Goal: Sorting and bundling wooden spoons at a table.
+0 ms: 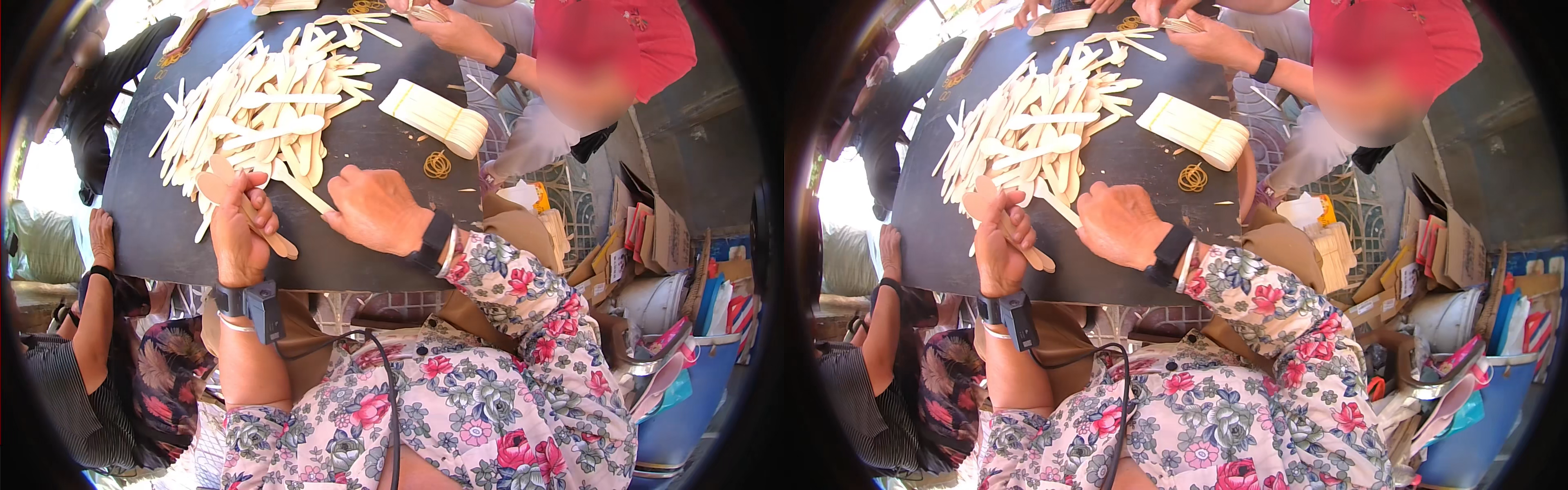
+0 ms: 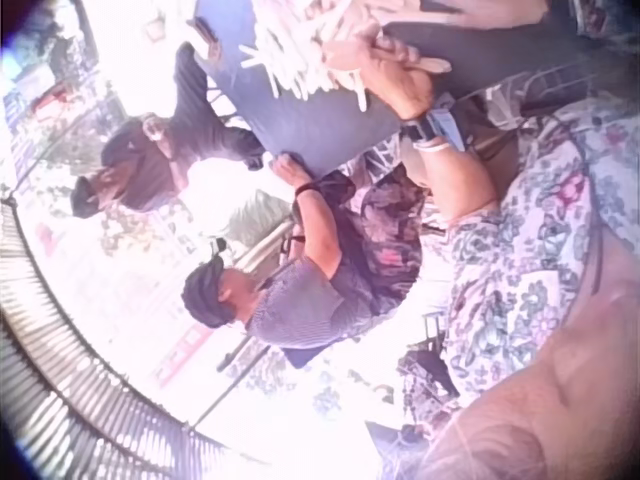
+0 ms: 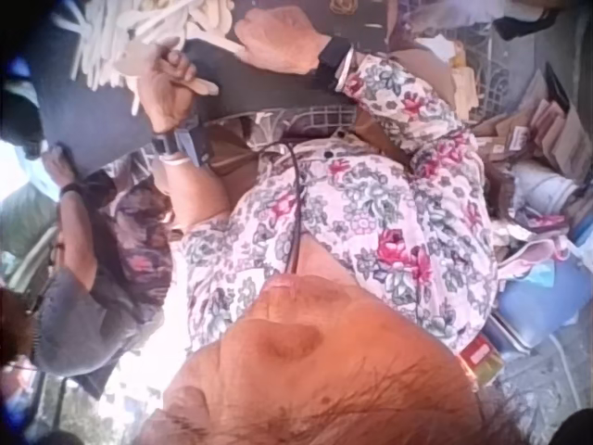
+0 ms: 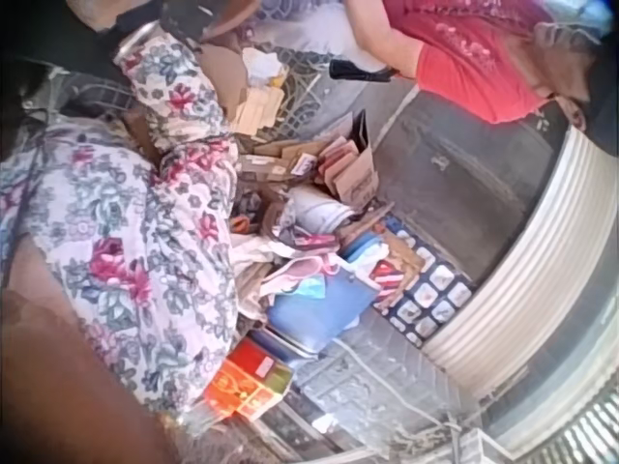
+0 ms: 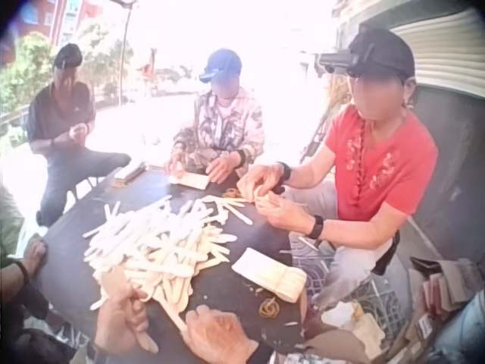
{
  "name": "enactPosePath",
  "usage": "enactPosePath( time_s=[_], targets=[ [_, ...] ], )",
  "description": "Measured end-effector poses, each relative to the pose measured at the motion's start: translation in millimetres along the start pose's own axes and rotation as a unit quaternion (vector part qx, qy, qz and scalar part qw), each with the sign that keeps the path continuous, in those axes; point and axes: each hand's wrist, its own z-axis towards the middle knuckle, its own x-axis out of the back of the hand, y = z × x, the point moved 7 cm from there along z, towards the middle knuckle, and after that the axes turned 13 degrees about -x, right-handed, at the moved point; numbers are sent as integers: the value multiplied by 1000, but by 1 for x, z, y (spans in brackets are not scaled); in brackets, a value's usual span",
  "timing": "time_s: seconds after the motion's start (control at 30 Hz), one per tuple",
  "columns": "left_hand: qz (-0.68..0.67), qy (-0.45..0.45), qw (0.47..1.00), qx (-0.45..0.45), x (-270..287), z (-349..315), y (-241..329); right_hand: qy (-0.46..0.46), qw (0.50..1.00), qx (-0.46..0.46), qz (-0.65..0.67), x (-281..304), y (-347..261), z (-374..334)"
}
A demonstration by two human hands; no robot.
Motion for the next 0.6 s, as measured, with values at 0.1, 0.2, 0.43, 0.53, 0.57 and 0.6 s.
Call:
enactPosePath(
  time_s=[0.1, 0.2, 0.43, 0.53, 0.57, 0.6],
  targets=[
    [-2, 15, 1000, 8, 2, 0, -3, 0, 998, 6, -61, -12, -10, 5],
    [-6, 14, 1000, 9, 10, -3, 0, -14, 990, 23, -141, -19, -16, 4],
    [18, 25, 999, 11, -3, -10, -2, 33, 992, 50, -108, 7, -4, -7],
    [11, 30, 999, 2, -10, -14, -12, -5, 999, 44, -4, 13, -2, -10],
    [11, 30, 999, 2, -15, -16, -15, 8, 999, 44, 25, 14, -4, -11],
    [23, 32, 999, 4, -21, -20, -17, 23, 997, 43, 53, 15, -7, -13]
  ],
)
